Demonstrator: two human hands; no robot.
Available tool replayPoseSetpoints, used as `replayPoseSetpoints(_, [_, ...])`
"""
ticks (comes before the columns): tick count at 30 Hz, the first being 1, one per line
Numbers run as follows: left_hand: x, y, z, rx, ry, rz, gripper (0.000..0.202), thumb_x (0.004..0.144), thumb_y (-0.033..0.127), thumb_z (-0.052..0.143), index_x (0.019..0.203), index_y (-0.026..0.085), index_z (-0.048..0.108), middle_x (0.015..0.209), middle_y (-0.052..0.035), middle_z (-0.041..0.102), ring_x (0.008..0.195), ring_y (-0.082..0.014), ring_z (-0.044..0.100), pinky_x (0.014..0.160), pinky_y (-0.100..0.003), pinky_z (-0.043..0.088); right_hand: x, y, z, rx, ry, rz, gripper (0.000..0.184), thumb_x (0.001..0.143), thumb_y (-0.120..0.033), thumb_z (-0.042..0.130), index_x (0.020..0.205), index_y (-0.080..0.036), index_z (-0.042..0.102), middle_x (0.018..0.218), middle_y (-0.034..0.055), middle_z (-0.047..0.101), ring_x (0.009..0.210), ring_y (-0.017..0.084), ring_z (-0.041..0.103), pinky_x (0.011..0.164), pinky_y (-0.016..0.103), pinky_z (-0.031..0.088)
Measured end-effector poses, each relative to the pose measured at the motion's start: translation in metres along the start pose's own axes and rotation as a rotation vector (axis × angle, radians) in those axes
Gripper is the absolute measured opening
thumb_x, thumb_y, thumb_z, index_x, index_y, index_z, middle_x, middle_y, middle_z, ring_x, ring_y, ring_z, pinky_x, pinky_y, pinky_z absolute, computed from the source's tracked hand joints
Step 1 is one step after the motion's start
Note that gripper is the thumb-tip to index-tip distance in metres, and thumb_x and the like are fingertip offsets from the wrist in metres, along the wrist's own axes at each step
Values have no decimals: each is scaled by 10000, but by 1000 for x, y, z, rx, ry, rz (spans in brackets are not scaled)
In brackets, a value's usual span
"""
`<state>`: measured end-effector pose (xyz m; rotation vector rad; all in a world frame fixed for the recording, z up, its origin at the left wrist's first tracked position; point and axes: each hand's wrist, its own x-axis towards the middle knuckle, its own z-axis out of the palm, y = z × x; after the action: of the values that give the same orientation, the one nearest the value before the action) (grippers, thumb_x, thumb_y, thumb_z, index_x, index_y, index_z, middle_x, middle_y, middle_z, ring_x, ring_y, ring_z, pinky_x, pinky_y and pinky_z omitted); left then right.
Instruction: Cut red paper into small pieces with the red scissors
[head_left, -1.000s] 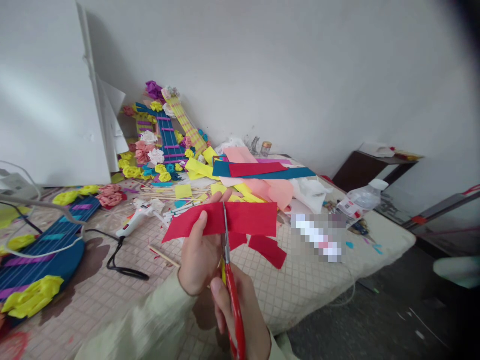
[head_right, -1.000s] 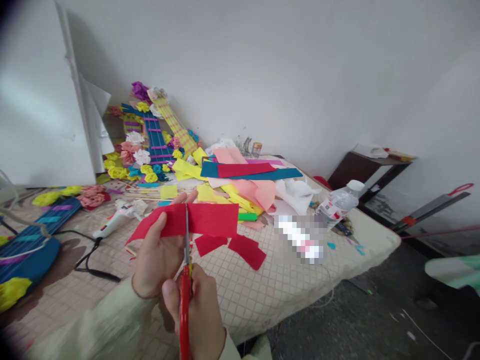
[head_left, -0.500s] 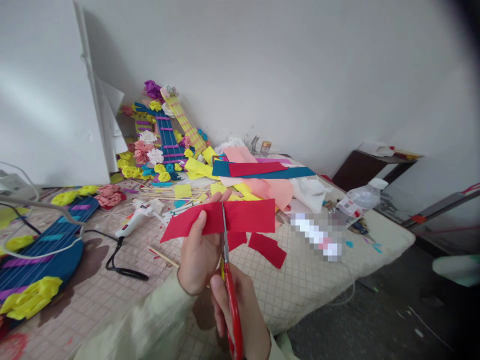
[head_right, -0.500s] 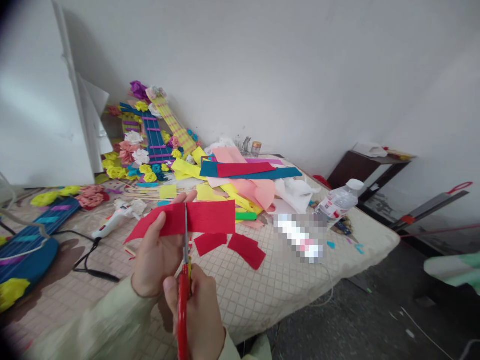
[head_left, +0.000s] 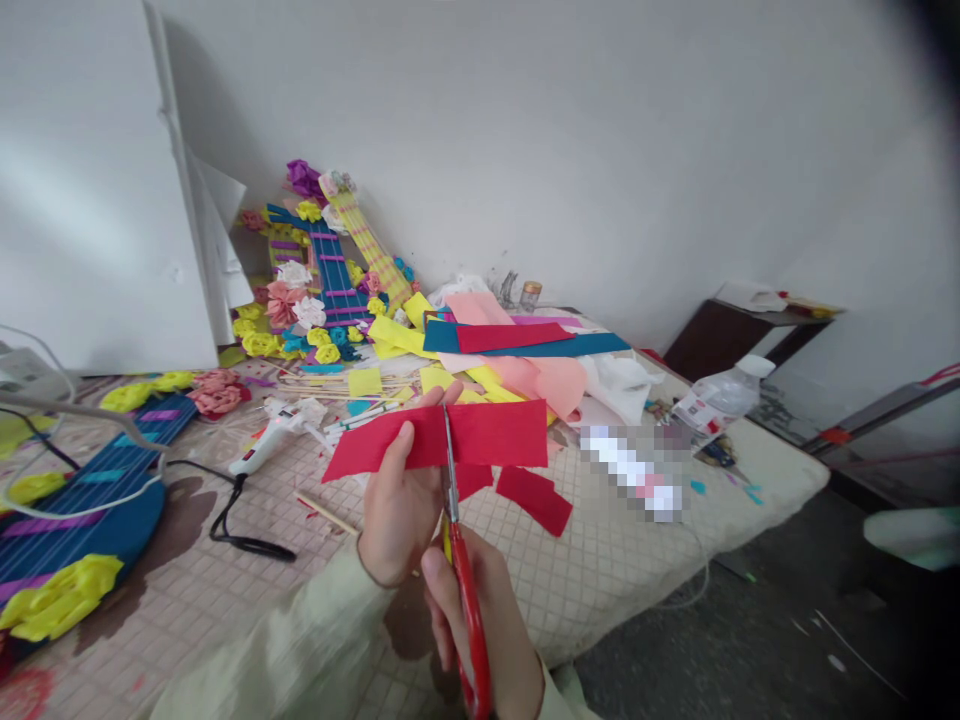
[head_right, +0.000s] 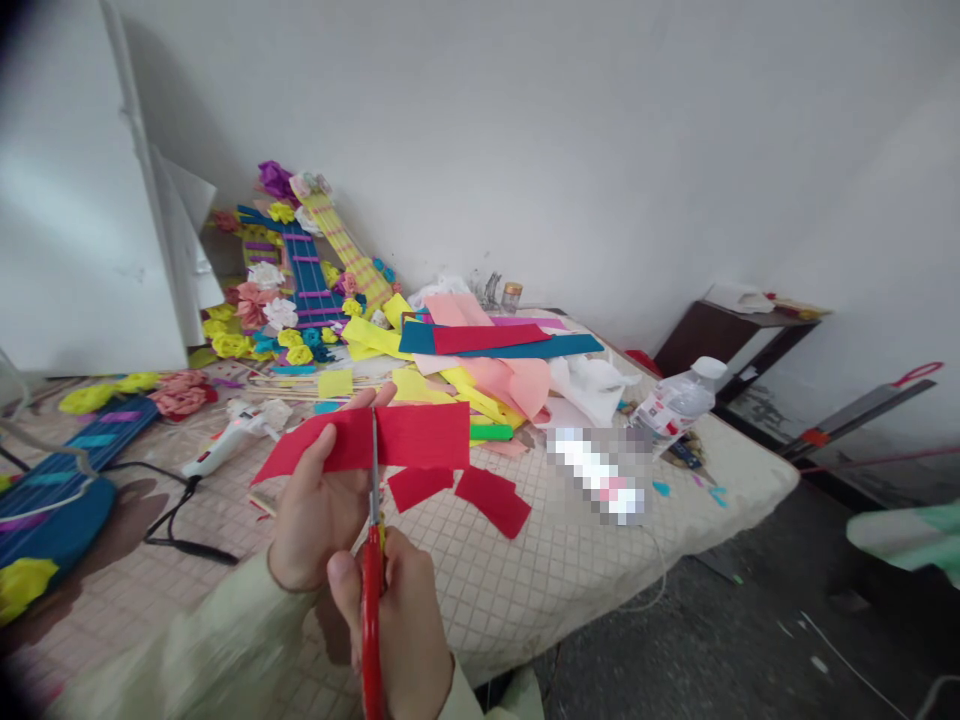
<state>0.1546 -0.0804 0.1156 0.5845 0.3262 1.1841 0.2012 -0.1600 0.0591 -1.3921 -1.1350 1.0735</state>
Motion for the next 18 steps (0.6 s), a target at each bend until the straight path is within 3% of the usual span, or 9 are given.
replayPoseSetpoints(13, [4, -5, -3, -17, 34, -69, 427, 891, 365, 387, 1282, 226, 490, 1308, -46, 547, 1272, -232, 413, 1066, -398, 305, 4, -3, 0, 264, -68, 235, 506, 755, -678, 444, 648, -186, 389, 424, -90, 372, 264, 24, 331, 256, 126, 215])
replayPoseSetpoints(18, [15, -11, -10, -46, 151, -95, 388, 889, 314, 402, 1217, 161, 542, 1275, -73, 572, 1253, -203, 438, 1049, -340, 329, 17, 6, -11, 415, -123, 356, 512, 732, -691, 460, 724, -180, 443, 432, -95, 410, 252, 29, 318, 246, 131, 241])
